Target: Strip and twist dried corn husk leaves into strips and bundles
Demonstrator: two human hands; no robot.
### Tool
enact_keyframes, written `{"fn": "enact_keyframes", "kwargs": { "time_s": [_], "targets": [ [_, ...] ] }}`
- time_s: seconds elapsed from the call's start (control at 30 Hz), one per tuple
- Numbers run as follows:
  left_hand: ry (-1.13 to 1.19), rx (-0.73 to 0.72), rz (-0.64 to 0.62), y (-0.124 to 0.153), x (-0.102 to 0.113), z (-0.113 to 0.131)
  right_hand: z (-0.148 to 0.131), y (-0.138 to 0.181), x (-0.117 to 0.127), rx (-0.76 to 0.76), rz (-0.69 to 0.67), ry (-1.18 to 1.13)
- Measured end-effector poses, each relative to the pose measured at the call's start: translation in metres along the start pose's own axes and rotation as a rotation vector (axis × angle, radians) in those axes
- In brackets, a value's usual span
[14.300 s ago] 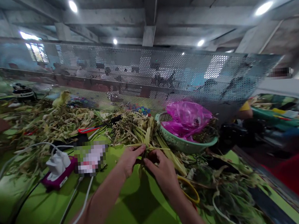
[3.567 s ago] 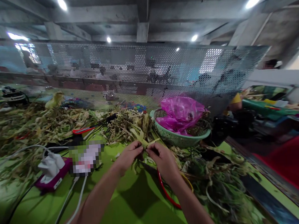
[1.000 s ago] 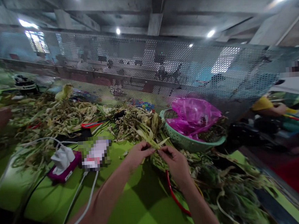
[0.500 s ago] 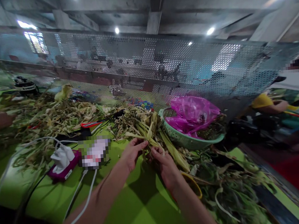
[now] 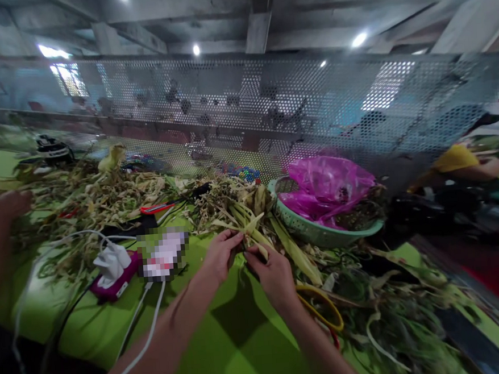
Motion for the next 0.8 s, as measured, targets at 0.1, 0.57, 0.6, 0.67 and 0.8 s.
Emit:
{"fn": "enact_keyframes", "kwargs": {
  "time_s": [0.1,0.57,0.6,0.67,0.8],
  "targets": [
    [0.010,-0.021,-0.009,0.001,0.001,0.003,0.003,-0.001,-0.006,0.019,-0.018,0.042],
    [-0.265,-0.077,-0.076,0.005,-0.016,0.007,0.000,0.001,0.043,-0.061,0.116,-0.169],
    [-0.289,-0.087,-0.094,0.005,-0.018,0.004,0.001,0.000,0.042,-0.068,0.114,-0.162],
    [-0.366,-0.107,-0.144,0.008,-0.025,-0.002,0.005,-0.002,0.040,-0.070,0.119,-0.156],
    [-0.560,-0.113,-0.166,0.014,-0.031,-0.009,0.010,0.000,0.046,-0.051,0.198,-0.130]
  ]
}}
Point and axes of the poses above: each hand's wrist, its own y-axis away from the middle knuckle, its own x-axis out of the back of the hand, z = x × y, the point moved 8 cm from there along -y, towards the middle knuckle, and after that the axes turned 11 degrees about x, right-handed, at the moved point
